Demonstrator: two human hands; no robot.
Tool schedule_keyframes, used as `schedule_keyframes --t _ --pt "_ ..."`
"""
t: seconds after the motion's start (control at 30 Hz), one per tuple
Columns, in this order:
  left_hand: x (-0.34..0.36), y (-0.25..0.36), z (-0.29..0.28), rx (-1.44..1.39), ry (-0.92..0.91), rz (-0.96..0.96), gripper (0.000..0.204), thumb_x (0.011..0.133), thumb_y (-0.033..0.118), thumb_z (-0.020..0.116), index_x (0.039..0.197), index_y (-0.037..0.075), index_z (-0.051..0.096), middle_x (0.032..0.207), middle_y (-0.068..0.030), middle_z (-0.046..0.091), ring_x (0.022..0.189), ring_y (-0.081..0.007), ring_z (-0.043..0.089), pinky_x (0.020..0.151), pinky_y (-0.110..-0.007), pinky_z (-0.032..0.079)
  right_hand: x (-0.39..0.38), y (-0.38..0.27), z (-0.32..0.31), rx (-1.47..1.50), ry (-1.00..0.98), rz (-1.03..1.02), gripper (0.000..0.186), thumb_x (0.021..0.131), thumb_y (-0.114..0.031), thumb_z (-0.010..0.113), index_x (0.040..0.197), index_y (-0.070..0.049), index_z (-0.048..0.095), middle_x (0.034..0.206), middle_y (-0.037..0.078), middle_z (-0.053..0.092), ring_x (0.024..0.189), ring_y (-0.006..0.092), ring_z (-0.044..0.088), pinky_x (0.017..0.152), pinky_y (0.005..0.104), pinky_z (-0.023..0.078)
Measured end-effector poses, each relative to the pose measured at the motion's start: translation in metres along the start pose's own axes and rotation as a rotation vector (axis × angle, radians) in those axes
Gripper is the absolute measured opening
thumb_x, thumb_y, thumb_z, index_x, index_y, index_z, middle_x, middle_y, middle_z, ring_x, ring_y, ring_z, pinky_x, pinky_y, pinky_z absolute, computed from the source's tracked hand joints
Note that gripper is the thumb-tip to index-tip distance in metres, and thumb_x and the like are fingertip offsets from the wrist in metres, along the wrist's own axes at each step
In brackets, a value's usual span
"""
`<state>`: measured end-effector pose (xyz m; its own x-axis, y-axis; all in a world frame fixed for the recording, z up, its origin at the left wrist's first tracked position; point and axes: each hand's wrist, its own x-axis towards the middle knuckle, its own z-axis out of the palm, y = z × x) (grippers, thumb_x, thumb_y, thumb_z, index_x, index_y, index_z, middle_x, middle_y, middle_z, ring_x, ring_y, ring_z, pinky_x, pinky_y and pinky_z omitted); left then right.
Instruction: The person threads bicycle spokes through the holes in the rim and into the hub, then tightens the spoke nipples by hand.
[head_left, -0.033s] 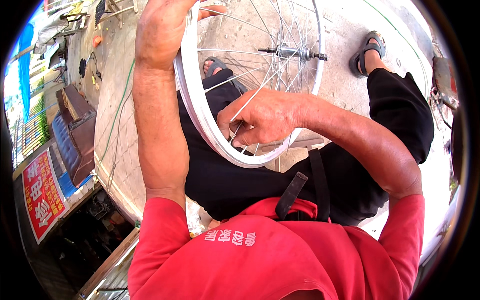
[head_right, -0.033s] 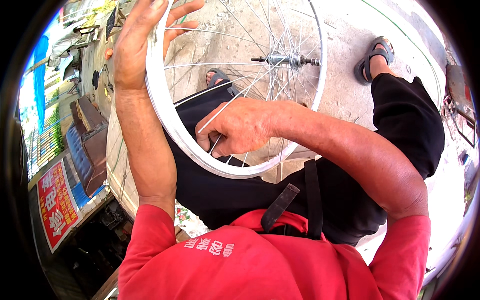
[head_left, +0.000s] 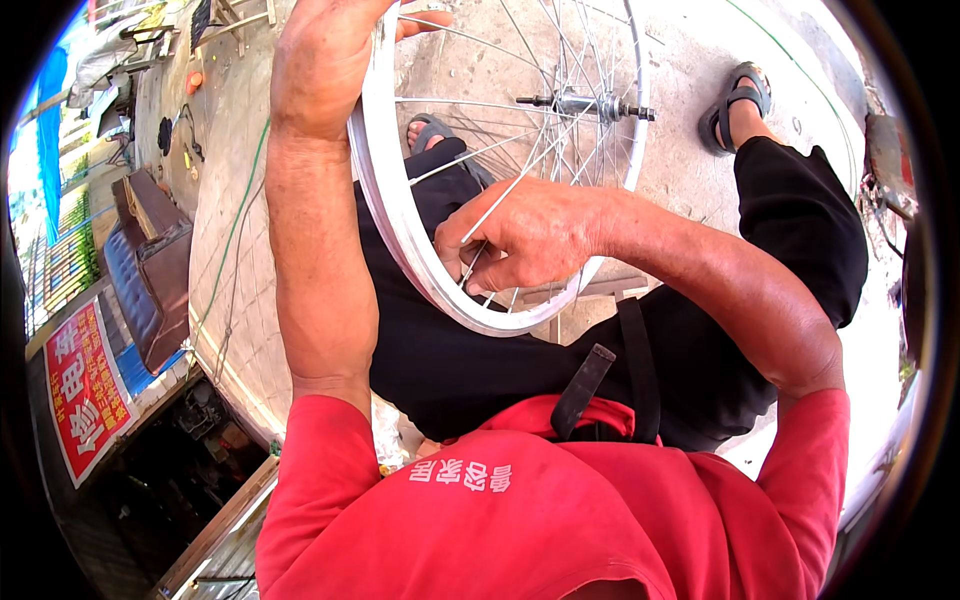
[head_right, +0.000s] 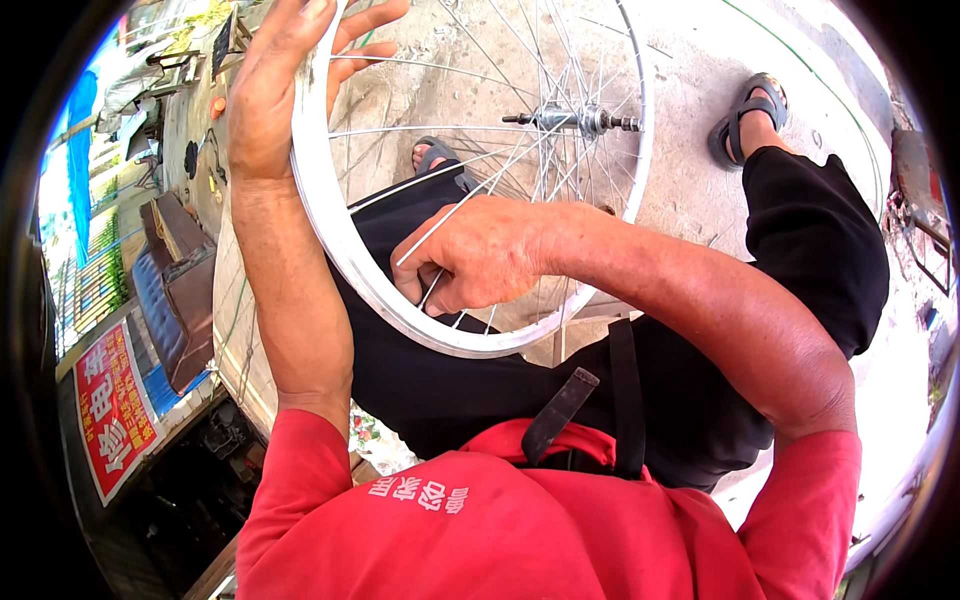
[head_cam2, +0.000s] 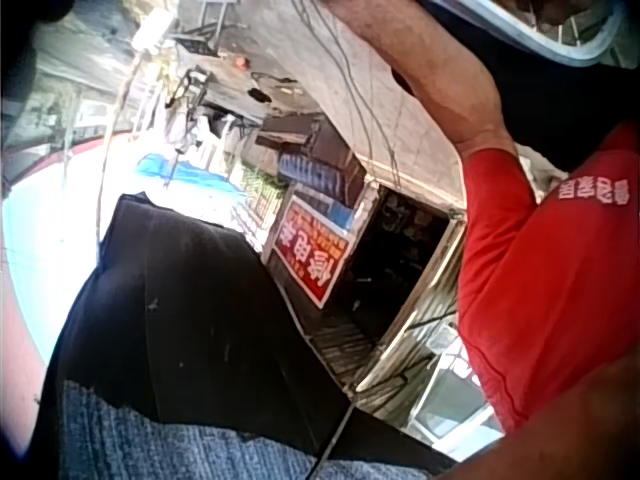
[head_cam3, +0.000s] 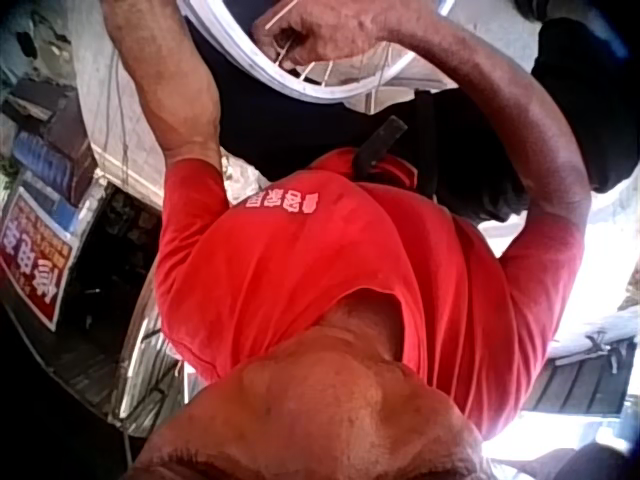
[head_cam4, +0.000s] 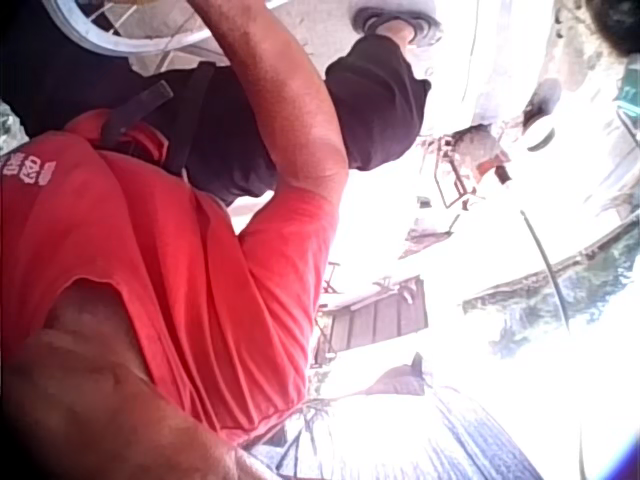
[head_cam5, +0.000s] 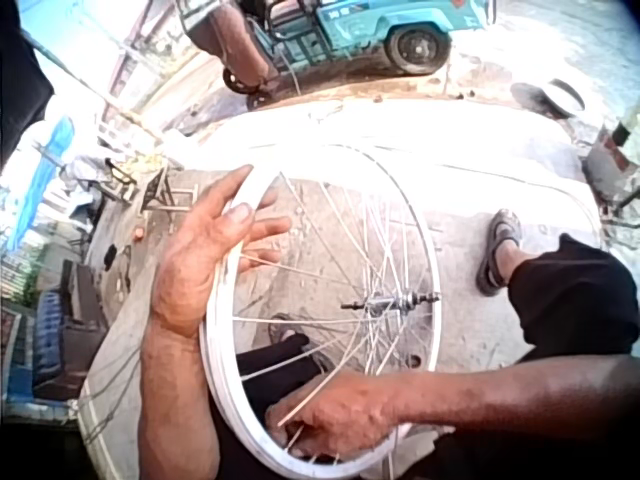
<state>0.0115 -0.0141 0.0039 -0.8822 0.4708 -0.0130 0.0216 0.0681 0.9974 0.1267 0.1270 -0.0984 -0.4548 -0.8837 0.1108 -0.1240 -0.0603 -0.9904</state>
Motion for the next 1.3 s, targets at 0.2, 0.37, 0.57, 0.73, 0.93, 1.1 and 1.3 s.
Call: schedule_keyframes --t 0.2,0.37,0.57,0.73,0.93,1.1,1.3 --pt "0.001 0.001 -0.001 -0.003 -0.012 0.002 0.071 0.102 0.030 0.063 0.157 -0.003 0.034 0.138 -0.0217 0.058 0.117 -0.0295 0.067 0.088 -0.033 0.058 0.000 0.007 0.004 -0.026 0.034 -0.092 0.013 0.092 -0.019 0.070 0.101 -0.010 0.073 0.094 0.007 0.075 0.091 0.0269 0.073 0.078 0.0400 0.055" --pt "0.001 0.001 -0.002 -0.001 -0.018 0.001 0.073 0.101 0.030 0.064 0.157 -0.004 0.033 0.138 -0.0217 0.058 0.116 -0.0298 0.067 0.088 -0.034 0.059 0.000 0.003 0.002 -0.045 0.041 -0.069 0.013 0.091 -0.018 0.071 0.100 -0.009 0.072 0.091 0.007 0.074 0.088 0.0256 0.073 0.076 0.0396 0.055" --pt "0.001 0.001 0.000 -0.015 -0.009 0.005 0.073 0.101 0.030 0.065 0.157 -0.005 0.033 0.137 -0.0220 0.058 0.116 -0.0298 0.067 0.088 -0.033 0.059 -0.001 -0.002 0.000 0.019 0.008 0.000 0.014 0.091 -0.019 0.071 0.100 -0.009 0.071 0.090 0.008 0.074 0.087 0.0253 0.073 0.076 0.0386 0.055" --pt "0.002 0.001 -0.001 -0.034 -0.018 0.003 0.073 0.100 0.030 0.065 0.156 -0.005 0.034 0.138 -0.0218 0.057 0.115 -0.0295 0.067 0.088 -0.033 0.059 0.000 0.009 0.004 -0.020 0.071 -0.138 0.014 0.091 -0.019 0.071 0.100 -0.009 0.071 0.089 0.008 0.074 0.085 0.0254 0.072 0.075 0.0390 0.054" --pt "0.001 0.002 0.001 -0.026 0.006 -0.013 0.072 0.100 0.029 0.065 0.156 -0.005 0.035 0.137 -0.0214 0.058 0.114 -0.0293 0.068 0.088 -0.034 0.059 -0.001 -0.012 -0.006 0.015 -0.040 0.077 0.017 0.091 -0.018 0.073 0.105 -0.008 0.071 0.096 0.009 0.074 0.093 0.0295 0.072 0.078 0.0402 0.055" --pt "0.003 0.004 0.004 -0.001 0.053 -0.048 0.071 0.101 0.028 0.064 0.156 -0.004 0.035 0.138 -0.0211 0.058 0.114 -0.0293 0.068 0.088 -0.034 0.059 -0.002 -0.003 -0.002 0.006 -0.010 -0.013 0.014 0.092 -0.020 0.071 0.102 -0.010 0.072 0.092 0.008 0.074 0.088 0.0274 0.072 0.076 0.0404 0.054" --pt "0.002 0.000 -0.003 -0.060 -0.033 -0.012 0.070 0.101 0.029 0.063 0.157 -0.002 0.035 0.138 -0.0210 0.057 0.115 -0.0295 0.067 0.089 -0.034 0.058 0.000 0.009 0.003 -0.107 0.067 -0.165 0.018 0.092 -0.022 0.070 0.105 -0.009 0.073 0.096 0.010 0.073 0.095 0.0314 0.070 0.082 0.0433 0.054"
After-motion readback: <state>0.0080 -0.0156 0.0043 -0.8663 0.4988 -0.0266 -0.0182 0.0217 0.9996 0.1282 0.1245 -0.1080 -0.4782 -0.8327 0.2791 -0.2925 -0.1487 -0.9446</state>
